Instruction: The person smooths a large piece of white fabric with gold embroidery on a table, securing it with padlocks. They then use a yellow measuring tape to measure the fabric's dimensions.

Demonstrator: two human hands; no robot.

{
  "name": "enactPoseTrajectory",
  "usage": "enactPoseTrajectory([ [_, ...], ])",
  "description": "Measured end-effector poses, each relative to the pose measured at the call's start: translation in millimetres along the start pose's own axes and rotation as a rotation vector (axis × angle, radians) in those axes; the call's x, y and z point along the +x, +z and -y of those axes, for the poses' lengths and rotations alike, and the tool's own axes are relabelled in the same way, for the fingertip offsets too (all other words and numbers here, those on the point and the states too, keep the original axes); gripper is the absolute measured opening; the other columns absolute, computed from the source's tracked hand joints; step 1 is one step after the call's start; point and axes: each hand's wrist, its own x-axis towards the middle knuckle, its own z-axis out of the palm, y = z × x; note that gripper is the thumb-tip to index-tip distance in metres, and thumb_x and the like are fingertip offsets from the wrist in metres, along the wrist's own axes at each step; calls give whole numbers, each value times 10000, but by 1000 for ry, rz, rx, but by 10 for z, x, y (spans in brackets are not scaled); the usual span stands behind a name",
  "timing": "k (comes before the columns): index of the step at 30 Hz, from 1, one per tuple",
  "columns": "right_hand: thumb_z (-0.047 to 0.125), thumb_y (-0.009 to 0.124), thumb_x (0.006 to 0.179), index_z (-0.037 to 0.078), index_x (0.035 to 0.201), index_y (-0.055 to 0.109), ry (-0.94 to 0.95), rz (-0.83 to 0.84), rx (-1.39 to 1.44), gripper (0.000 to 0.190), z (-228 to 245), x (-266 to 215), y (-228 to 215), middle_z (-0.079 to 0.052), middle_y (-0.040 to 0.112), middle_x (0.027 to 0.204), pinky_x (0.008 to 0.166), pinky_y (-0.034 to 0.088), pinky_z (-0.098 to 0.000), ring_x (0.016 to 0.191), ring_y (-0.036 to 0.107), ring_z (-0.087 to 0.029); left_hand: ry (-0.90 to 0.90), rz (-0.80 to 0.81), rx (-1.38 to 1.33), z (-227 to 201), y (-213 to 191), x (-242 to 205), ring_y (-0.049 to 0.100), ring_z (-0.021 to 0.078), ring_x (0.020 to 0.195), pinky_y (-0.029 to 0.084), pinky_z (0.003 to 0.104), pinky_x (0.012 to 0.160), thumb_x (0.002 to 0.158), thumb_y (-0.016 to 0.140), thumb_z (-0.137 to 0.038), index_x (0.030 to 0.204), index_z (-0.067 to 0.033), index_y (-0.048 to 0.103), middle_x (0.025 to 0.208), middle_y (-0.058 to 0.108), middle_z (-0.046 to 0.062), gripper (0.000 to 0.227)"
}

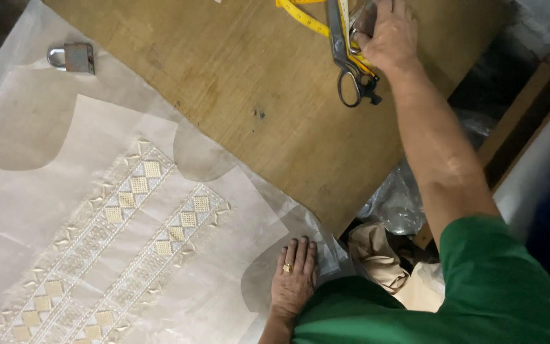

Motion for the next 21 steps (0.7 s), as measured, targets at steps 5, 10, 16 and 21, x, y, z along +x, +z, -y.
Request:
enactPoseTrajectory([
  [5, 402, 446, 1215, 0, 1127, 628, 217, 404, 60, 450, -15, 187, -188, -192, 634, 996, 884, 539, -501, 983, 634, -371, 1, -8, 12, -12, -11, 3, 524, 334, 1369, 407, 477, 1152, 1048, 499, -328, 1495, -89, 527, 1525, 532, 129, 508],
  [10, 149, 503, 1124, 30, 968, 666, 34, 410, -310, 255, -349, 425, 222, -94, 604, 754, 730, 517, -410, 725, 629, -289, 4, 22, -1, -22, 0, -20, 503, 343, 1388, 405, 486, 1153, 1039, 499, -320, 1499, -89, 516, 1542, 510, 133, 516],
  [16, 20, 723, 825, 158, 1503, 417, -132, 488, -335, 757, -207, 262, -127, -183, 614, 1249, 965, 431, -552, 1139, 557, -410, -4, 11, 6, -5, 9, -14, 498, 332, 1387, 411, 478, 1143, 1021, 530, -337, 1495, -108, 527, 1542, 511, 116, 526],
  [21, 99, 780, 744, 192, 1593, 403, -255, 339, -520, 934, -440, 285, 34, -159, 654, 1305, 956, 446, -530, 1131, 635, -392, -3, 33, -11, 12, -13, 31, 510, 337, 1379, 418, 491, 1134, 1031, 520, -349, 1503, -109, 517, 1545, 512, 123, 530],
])
